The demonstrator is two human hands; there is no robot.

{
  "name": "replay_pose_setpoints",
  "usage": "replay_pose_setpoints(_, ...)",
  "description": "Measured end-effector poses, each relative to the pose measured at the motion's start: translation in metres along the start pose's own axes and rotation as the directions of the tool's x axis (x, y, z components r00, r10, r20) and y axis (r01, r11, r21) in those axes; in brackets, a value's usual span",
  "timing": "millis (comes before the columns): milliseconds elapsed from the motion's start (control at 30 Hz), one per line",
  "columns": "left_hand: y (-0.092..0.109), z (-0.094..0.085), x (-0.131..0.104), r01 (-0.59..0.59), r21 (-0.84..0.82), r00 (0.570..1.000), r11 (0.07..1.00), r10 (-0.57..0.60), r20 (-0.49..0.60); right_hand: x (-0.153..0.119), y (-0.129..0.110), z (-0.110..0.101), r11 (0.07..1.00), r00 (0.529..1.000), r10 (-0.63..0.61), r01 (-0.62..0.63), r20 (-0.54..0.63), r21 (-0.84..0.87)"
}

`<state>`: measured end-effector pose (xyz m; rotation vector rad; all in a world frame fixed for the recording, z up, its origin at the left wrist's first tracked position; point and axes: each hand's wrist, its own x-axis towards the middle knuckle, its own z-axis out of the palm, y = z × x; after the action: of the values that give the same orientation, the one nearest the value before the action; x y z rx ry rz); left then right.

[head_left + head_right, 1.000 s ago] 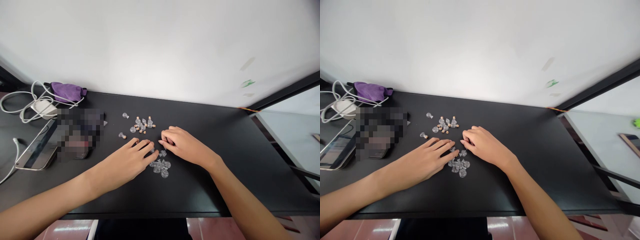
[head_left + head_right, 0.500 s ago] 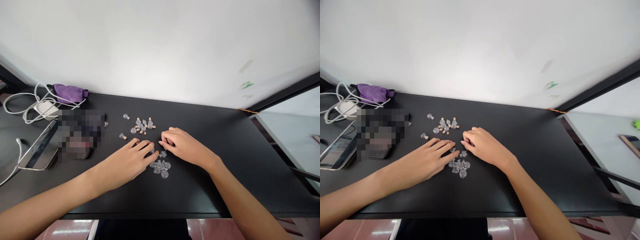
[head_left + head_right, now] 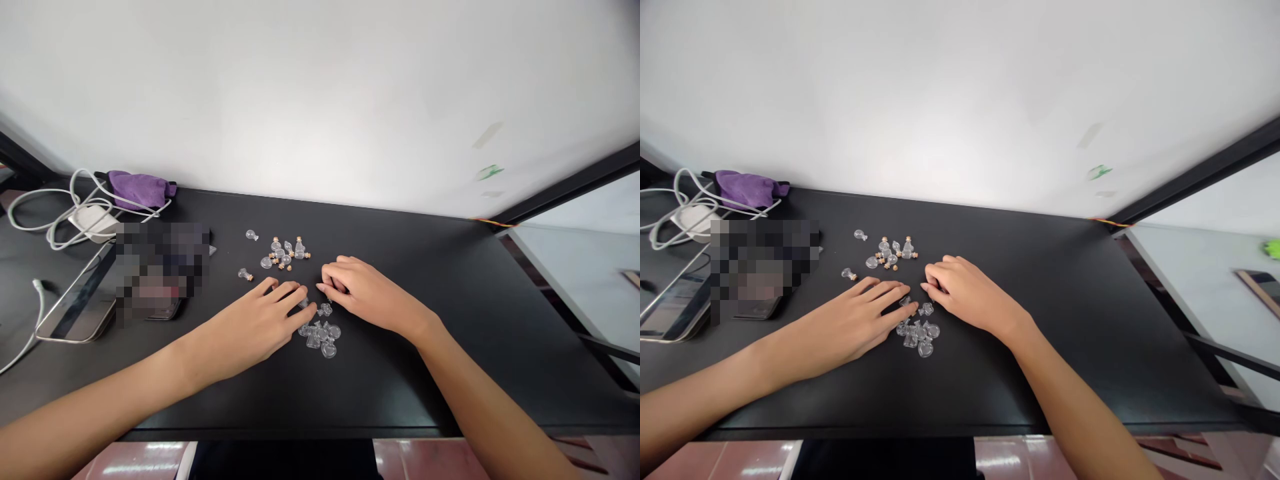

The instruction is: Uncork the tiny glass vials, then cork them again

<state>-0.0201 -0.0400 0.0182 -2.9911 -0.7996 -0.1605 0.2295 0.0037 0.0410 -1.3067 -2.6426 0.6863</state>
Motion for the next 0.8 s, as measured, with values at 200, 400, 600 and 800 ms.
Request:
replay_pose_setpoints(200,-0.0012,0.002,-0.0009,-0.001,0.015,1.0,1.0,0.001,0.005,0.0002,0.001,0.0011,1.0,1.0,-0.002,0.002,-0.005,0.0)
replay_pose_setpoints(400,-0.0009,-0.0025,0.0006,-0.01,0.028,0.999,1.0,0.009,0.034,0.0008,0.0028,0.0017,0.999,0.999,-0.033,0.033,-0.017,-0.002)
replay_pose_setpoints(600,-0.0015,0.0031,-0.0007,-0.005,0.018,1.0,1.0,0.005,0.012,0.0003,0.003,0.002,1.0,0.999,-0.029,0.029,-0.021,0.005)
replay_pose_setpoints(800,-0.0017,0.0043,-0.0019,-0.002,0.015,1.0,1.0,0.001,0.013,0.0004,0.0034,0.0026,0.999,0.999,-0.033,0.033,-0.025,0.002)
